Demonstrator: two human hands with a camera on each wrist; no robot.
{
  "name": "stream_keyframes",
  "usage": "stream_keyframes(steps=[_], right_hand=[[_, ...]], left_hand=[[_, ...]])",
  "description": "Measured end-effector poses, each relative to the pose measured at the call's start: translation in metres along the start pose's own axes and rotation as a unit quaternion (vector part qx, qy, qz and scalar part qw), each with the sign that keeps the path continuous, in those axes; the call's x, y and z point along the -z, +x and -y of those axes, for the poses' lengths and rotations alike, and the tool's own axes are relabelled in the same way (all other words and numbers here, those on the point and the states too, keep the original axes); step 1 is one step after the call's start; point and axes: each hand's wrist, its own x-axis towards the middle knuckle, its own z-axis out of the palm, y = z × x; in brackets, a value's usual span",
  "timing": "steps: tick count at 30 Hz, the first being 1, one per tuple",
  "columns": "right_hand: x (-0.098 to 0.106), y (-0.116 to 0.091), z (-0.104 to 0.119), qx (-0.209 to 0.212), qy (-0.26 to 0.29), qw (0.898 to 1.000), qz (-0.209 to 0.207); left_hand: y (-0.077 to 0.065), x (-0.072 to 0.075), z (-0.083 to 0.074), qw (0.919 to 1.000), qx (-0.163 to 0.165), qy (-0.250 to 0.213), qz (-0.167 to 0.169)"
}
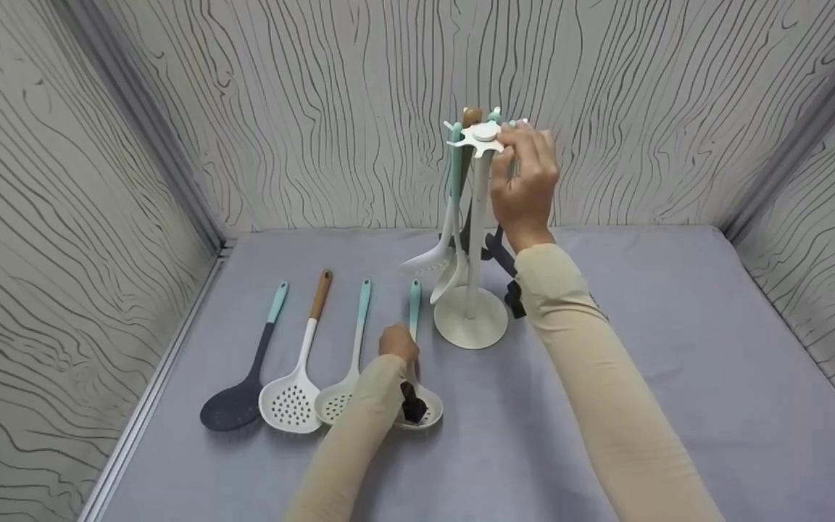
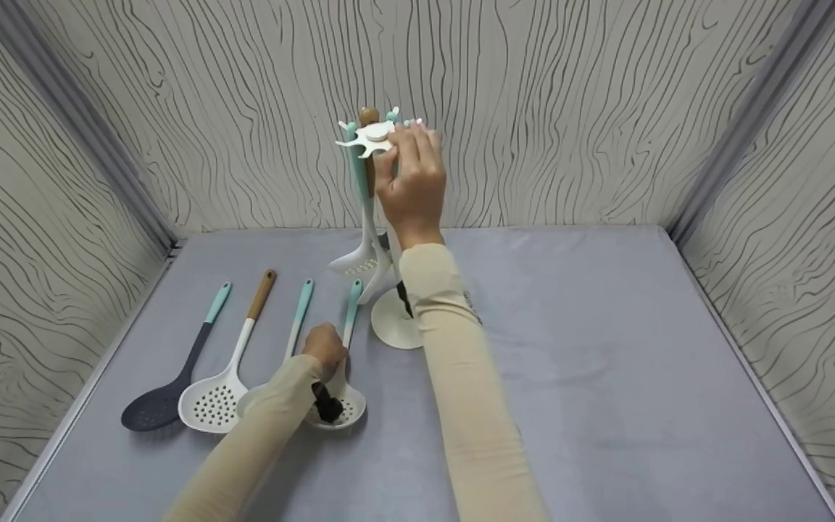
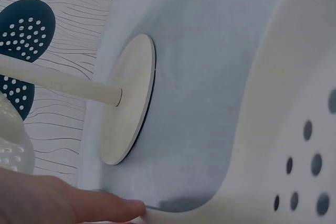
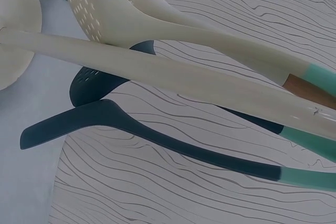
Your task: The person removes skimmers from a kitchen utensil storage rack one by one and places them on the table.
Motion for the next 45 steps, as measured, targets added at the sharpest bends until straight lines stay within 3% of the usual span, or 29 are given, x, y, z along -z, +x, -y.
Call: stream_keyframes(steps=[10,18,27,38,45], right_hand=[[0.001,0.001,-0.001,0.005,-0.007,1.0,0.002],[-0.001,0.002,-0.001,0.012,-0.017,1.0,-0.001],[-0.001,-0.001,0.0,0.017,-0.039,0.999,0.013],[-0.004,0.0,0.0,0.011,0.0,1.0,0.009],[-0.003,-0.002,0.001,0.018,-0.017,1.0,0.018]], left_hand=[[-0.007,0.003,-0.007,0.9994,0.014,-0.018,0.025],[-0.011,0.002,-0.011,0.9997,-0.011,-0.002,0.022],[-0.015,0.01,-0.009,0.9989,-0.001,-0.03,0.036],[-0.023,0.011,-0.009,0.9974,-0.013,-0.068,0.021],[-0.025,0.009,-0.011,0.9949,-0.038,-0.093,-0.01]])
